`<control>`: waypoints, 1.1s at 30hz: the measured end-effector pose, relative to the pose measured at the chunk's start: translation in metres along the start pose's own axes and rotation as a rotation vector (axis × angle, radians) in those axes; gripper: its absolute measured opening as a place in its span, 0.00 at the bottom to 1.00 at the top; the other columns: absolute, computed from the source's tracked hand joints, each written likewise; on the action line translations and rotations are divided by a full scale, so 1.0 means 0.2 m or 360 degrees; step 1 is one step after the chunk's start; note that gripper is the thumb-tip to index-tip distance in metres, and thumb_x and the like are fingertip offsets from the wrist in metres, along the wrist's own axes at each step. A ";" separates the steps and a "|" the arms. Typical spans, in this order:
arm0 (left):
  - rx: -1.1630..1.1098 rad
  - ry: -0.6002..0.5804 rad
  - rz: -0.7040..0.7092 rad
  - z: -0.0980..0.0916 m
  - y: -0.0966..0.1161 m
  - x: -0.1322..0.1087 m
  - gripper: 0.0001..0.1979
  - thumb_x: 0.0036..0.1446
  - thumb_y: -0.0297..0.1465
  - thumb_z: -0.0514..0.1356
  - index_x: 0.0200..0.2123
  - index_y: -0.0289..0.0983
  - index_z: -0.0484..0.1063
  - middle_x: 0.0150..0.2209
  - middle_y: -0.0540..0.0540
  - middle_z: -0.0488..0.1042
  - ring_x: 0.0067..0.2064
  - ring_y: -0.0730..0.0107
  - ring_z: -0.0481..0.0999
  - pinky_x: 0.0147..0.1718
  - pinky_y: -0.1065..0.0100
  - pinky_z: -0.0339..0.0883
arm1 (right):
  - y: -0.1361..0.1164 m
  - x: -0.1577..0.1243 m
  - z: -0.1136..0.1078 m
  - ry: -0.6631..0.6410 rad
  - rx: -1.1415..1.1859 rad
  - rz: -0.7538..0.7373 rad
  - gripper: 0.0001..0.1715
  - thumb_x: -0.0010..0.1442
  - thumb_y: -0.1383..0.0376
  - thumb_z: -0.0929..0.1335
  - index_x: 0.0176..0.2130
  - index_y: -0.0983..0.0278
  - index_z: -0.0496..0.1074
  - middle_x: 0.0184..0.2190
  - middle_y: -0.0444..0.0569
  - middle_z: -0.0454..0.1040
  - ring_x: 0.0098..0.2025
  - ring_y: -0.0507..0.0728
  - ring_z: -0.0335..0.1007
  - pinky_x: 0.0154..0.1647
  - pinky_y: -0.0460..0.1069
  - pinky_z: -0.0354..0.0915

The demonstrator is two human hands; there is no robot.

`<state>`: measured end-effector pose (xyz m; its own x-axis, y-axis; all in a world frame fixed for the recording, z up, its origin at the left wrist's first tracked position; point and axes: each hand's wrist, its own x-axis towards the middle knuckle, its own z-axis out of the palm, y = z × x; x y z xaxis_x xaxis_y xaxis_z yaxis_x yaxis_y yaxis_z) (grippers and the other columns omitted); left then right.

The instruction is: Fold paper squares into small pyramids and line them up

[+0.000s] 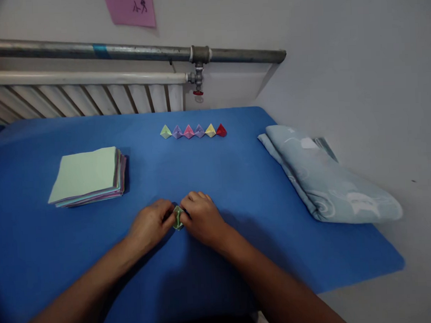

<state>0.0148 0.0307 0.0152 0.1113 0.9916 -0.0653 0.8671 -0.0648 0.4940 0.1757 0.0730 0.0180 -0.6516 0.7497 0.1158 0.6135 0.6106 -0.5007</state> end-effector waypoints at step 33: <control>0.0070 0.0009 -0.0059 0.00 0.03 -0.01 0.08 0.59 0.31 0.53 0.31 0.37 0.70 0.32 0.46 0.73 0.31 0.68 0.71 0.30 0.68 0.59 | 0.03 0.00 0.01 0.0122 0.0219 0.0086 0.05 0.55 0.73 0.67 0.33 0.63 0.68 0.32 0.45 0.70 0.36 0.53 0.64 0.40 0.48 0.59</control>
<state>0.0189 0.0289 0.0185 0.0758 0.9941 -0.0780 0.8910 -0.0324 0.4529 0.1776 0.0756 0.0128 -0.5799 0.8011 0.1481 0.5764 0.5319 -0.6203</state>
